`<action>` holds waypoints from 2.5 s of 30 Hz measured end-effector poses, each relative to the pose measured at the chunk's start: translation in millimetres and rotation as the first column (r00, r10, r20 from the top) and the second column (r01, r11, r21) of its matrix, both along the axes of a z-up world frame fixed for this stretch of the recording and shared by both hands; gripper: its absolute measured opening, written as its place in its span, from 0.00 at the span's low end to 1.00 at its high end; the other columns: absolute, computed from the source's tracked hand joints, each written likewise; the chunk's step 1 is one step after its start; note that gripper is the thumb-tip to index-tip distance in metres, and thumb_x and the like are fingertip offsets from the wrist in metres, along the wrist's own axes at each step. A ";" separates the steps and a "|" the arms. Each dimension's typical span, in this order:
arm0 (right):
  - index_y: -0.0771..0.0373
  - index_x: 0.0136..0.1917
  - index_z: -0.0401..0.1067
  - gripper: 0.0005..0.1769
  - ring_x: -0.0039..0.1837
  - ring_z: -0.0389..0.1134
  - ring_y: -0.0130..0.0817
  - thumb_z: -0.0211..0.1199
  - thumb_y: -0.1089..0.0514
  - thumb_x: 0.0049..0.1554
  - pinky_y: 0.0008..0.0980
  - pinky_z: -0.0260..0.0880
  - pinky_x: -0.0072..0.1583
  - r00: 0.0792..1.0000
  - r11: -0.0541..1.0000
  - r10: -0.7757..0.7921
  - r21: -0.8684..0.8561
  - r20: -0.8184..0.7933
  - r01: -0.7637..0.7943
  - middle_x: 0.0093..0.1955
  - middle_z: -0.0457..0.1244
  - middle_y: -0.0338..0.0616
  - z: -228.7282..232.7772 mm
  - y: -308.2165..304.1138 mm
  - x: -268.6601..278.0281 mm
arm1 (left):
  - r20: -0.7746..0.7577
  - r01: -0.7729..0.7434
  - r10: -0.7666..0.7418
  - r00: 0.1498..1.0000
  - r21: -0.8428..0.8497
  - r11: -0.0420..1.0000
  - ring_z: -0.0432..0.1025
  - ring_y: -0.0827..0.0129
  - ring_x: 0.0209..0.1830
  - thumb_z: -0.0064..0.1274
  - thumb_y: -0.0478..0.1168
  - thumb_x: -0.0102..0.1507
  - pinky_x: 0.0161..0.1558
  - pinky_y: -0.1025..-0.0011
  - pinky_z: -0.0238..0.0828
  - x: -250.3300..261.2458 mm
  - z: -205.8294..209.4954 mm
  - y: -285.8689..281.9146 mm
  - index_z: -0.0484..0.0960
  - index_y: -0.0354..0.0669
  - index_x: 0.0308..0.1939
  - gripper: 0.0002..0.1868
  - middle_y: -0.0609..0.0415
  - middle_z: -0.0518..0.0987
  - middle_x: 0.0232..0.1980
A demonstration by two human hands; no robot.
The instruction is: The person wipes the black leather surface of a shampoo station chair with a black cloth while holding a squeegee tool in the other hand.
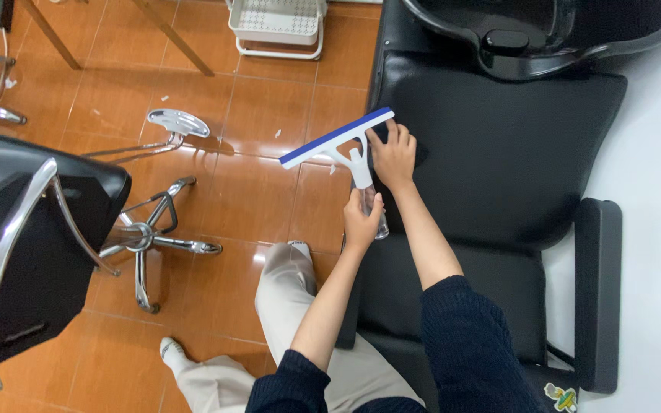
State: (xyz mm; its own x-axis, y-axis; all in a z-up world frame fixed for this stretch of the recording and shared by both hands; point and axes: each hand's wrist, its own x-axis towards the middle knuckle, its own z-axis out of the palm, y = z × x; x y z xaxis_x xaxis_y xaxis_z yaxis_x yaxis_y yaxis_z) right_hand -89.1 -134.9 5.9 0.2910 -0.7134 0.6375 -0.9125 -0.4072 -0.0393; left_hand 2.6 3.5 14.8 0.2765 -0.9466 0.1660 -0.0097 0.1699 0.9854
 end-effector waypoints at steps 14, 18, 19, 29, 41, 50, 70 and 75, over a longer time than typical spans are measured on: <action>0.32 0.66 0.76 0.31 0.73 0.55 0.48 0.65 0.62 0.54 0.49 0.55 0.65 0.993 0.992 -0.101 -0.080 -0.069 0.095 0.79 0.52 0.39 -29.7 66.2 -26.6 | -0.070 0.044 -0.042 0.997 0.038 0.998 0.77 0.72 0.28 0.54 0.36 0.68 0.33 0.72 0.75 3.4 -2.2 0.6 0.73 0.32 0.43 0.09 0.51 0.79 0.32; 0.29 0.69 0.75 0.34 0.73 0.55 0.49 0.63 0.63 0.55 0.49 0.54 0.64 0.972 0.978 -0.199 -0.093 -0.123 0.188 0.79 0.52 0.42 -47.7 112.3 -42.4 | -0.068 0.030 -0.029 0.997 0.012 0.999 0.77 0.72 0.30 0.54 0.36 0.68 0.34 0.72 0.77 3.3 -1.7 2.7 0.74 0.32 0.44 0.08 0.51 0.79 0.32; 0.30 0.69 0.74 0.33 0.73 0.55 0.50 0.63 0.63 0.56 0.50 0.55 0.65 0.969 0.976 -0.215 -0.073 -0.122 0.207 0.79 0.52 0.41 -51.5 121.9 -44.9 | -0.070 0.033 -0.032 0.997 0.011 0.999 0.77 0.72 0.30 0.54 0.36 0.68 0.34 0.72 0.77 3.6 -1.6 1.4 0.74 0.32 0.44 0.08 0.51 0.79 0.32; 0.28 0.70 0.73 0.33 0.71 0.55 0.50 0.61 0.63 0.58 0.50 0.53 0.63 0.944 0.962 -0.264 -0.126 -0.198 0.242 0.77 0.53 0.42 -46.8 108.5 -40.9 | -0.110 0.013 -0.013 0.994 -0.003 1.000 0.77 0.72 0.32 0.53 0.36 0.69 0.35 0.72 0.78 3.4 -4.5 -1.5 0.73 0.32 0.45 0.08 0.50 0.79 0.35; 0.45 0.78 0.63 0.48 0.63 0.61 0.56 0.72 0.51 0.45 0.49 0.65 0.56 0.955 0.943 -0.236 0.279 0.180 0.180 0.69 0.55 0.56 8.5 17.3 -8.3 | -0.147 0.021 -0.023 0.989 -0.016 1.000 0.76 0.71 0.31 0.50 0.37 0.70 0.35 0.71 0.77 3.8 -13.2 -0.9 0.72 0.31 0.48 0.10 0.50 0.78 0.34; 0.43 0.77 0.60 0.50 0.59 0.64 0.49 0.73 0.43 0.44 0.43 0.71 0.55 0.906 0.930 -0.367 0.052 0.211 0.364 0.66 0.58 0.51 -52.0 72.4 5.2 | -0.155 0.095 -0.094 0.984 0.001 0.995 0.77 0.71 0.30 0.50 0.37 0.71 0.35 0.71 0.77 10.2 -12.7 -2.1 0.72 0.32 0.48 0.09 0.50 0.79 0.33; 0.44 0.78 0.63 0.33 0.69 0.56 0.47 0.67 0.48 0.61 0.46 0.59 0.66 0.920 0.921 -0.390 0.040 0.040 0.388 0.75 0.53 0.50 -137.7 171.4 -6.8 | 0.125 0.157 -0.159 0.979 0.024 0.987 0.78 0.70 0.32 0.54 0.40 0.68 0.38 0.71 0.74 15.4 2.8 13.8 0.74 0.34 0.44 0.11 0.50 0.80 0.32; 0.47 0.78 0.62 0.49 0.69 0.54 0.56 0.77 0.44 0.46 0.54 0.58 0.65 0.914 0.906 -0.399 0.186 0.078 0.380 0.74 0.52 0.59 -121.9 172.1 -73.8 | 0.137 0.171 -0.171 0.976 0.010 0.985 0.76 0.72 0.32 0.55 0.40 0.69 0.38 0.71 0.74 13.6 -1.5 14.6 0.74 0.34 0.45 0.11 0.51 0.79 0.33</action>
